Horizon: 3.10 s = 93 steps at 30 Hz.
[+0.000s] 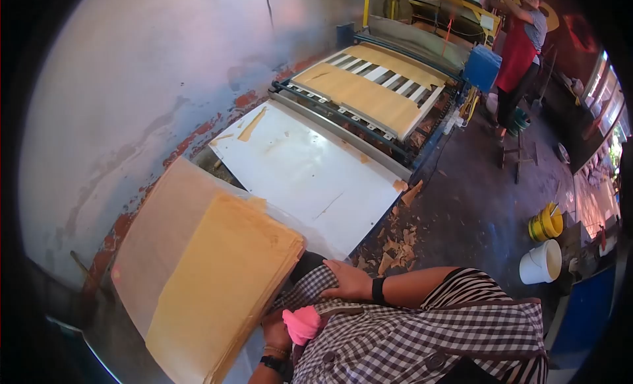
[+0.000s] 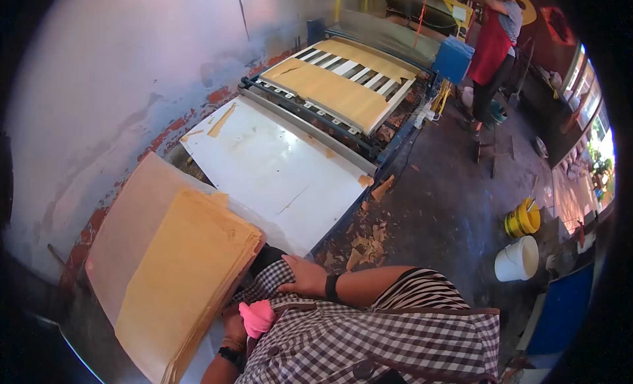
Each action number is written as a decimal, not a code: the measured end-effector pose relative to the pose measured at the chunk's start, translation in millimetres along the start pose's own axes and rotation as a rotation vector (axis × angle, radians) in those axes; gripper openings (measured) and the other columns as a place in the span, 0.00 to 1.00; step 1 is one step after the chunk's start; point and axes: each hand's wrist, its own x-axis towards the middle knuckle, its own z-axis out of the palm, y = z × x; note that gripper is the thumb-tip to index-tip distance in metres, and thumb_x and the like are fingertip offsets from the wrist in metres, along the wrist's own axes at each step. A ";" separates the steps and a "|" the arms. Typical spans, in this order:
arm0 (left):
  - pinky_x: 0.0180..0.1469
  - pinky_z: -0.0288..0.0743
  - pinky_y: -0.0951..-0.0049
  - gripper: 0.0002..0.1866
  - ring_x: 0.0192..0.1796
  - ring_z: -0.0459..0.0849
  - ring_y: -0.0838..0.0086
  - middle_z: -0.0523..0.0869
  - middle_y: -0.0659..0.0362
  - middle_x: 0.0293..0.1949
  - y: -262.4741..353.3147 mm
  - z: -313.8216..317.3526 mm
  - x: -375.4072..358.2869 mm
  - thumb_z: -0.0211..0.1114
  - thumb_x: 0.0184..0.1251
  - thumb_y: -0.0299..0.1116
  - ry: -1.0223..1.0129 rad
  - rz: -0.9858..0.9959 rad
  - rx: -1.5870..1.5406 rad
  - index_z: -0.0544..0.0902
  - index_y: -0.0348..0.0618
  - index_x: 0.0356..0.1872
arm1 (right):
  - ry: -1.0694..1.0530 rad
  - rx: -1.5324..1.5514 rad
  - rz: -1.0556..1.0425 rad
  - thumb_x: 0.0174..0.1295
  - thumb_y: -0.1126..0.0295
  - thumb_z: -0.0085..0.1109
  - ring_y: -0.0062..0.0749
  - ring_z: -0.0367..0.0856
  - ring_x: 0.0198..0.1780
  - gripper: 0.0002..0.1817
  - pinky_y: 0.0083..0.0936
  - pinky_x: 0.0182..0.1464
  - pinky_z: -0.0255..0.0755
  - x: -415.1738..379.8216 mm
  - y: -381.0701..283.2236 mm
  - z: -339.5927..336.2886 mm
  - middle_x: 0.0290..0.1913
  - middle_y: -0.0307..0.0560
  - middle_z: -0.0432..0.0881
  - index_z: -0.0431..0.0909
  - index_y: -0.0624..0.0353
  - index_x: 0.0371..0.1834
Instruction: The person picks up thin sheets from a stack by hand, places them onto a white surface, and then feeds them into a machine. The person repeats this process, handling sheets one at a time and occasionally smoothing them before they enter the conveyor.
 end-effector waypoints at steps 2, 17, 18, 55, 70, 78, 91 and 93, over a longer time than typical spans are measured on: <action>0.32 0.73 0.56 0.12 0.31 0.83 0.49 0.83 0.48 0.25 -7.8 2.6 -3.0 0.66 0.54 0.39 -0.028 -0.043 -0.013 0.81 0.41 0.22 | -0.011 0.007 0.025 0.54 0.42 0.68 0.55 0.65 0.71 0.53 0.39 0.72 0.61 -1.7 -4.5 -3.1 0.71 0.65 0.65 0.56 0.69 0.73; 0.40 0.76 0.57 0.10 0.37 0.85 0.59 0.86 0.52 0.32 -37.1 23.4 21.7 0.66 0.57 0.39 -0.052 -0.065 -0.226 0.85 0.44 0.30 | -0.014 0.031 -0.011 0.55 0.39 0.65 0.57 0.67 0.69 0.53 0.41 0.71 0.62 28.7 27.1 9.1 0.68 0.67 0.68 0.56 0.65 0.75; 0.40 0.77 0.58 0.09 0.37 0.85 0.59 0.86 0.52 0.32 -38.4 23.4 20.5 0.66 0.58 0.38 -0.059 -0.072 -0.227 0.85 0.43 0.31 | -0.028 0.032 -0.002 0.55 0.39 0.65 0.57 0.67 0.69 0.54 0.41 0.71 0.62 26.8 27.0 9.4 0.68 0.67 0.67 0.56 0.65 0.75; 0.49 0.78 0.57 0.13 0.46 0.86 0.55 0.89 0.51 0.37 31.2 -115.9 -23.9 0.70 0.57 0.39 -0.742 -0.303 0.114 0.88 0.40 0.37 | 0.320 1.312 0.681 0.65 0.49 0.64 0.31 0.80 0.26 0.20 0.29 0.27 0.77 126.8 143.6 -90.6 0.25 0.44 0.80 0.75 0.57 0.35; 0.52 0.78 0.65 0.16 0.47 0.87 0.64 0.89 0.58 0.43 158.3 -42.4 226.3 0.71 0.57 0.34 -0.502 0.584 -0.144 0.87 0.51 0.48 | 0.186 1.857 0.455 0.72 0.55 0.57 0.22 0.79 0.45 0.20 0.28 0.50 0.75 -84.0 -86.4 -93.4 0.47 0.36 0.82 0.73 0.52 0.61; 0.50 0.82 0.71 0.14 0.43 0.89 0.68 0.89 0.53 0.44 152.3 -190.7 285.6 0.67 0.67 0.33 0.215 -0.016 -0.995 0.86 0.34 0.48 | 0.394 1.156 0.534 0.67 0.47 0.60 0.41 0.66 0.70 0.45 0.40 0.68 0.63 -57.7 30.3 -80.4 0.72 0.53 0.65 0.50 0.58 0.79; 0.58 0.81 0.62 0.20 0.57 0.83 0.64 0.83 0.55 0.57 -60.4 -212.7 -91.4 0.63 0.72 0.36 1.342 -0.636 -1.365 0.76 0.40 0.61 | -0.243 1.035 0.056 0.68 0.58 0.59 0.24 0.78 0.54 0.33 0.25 0.57 0.72 101.2 -66.1 -122.4 0.56 0.41 0.80 0.63 0.58 0.73; 0.56 0.82 0.62 0.20 0.56 0.83 0.64 0.83 0.55 0.55 -60.8 -187.7 -128.0 0.64 0.71 0.35 1.509 -0.808 -1.213 0.75 0.40 0.61 | -0.284 0.954 0.106 0.65 0.62 0.63 0.22 0.80 0.48 0.33 0.22 0.51 0.75 117.6 -94.2 -93.3 0.51 0.39 0.81 0.64 0.59 0.72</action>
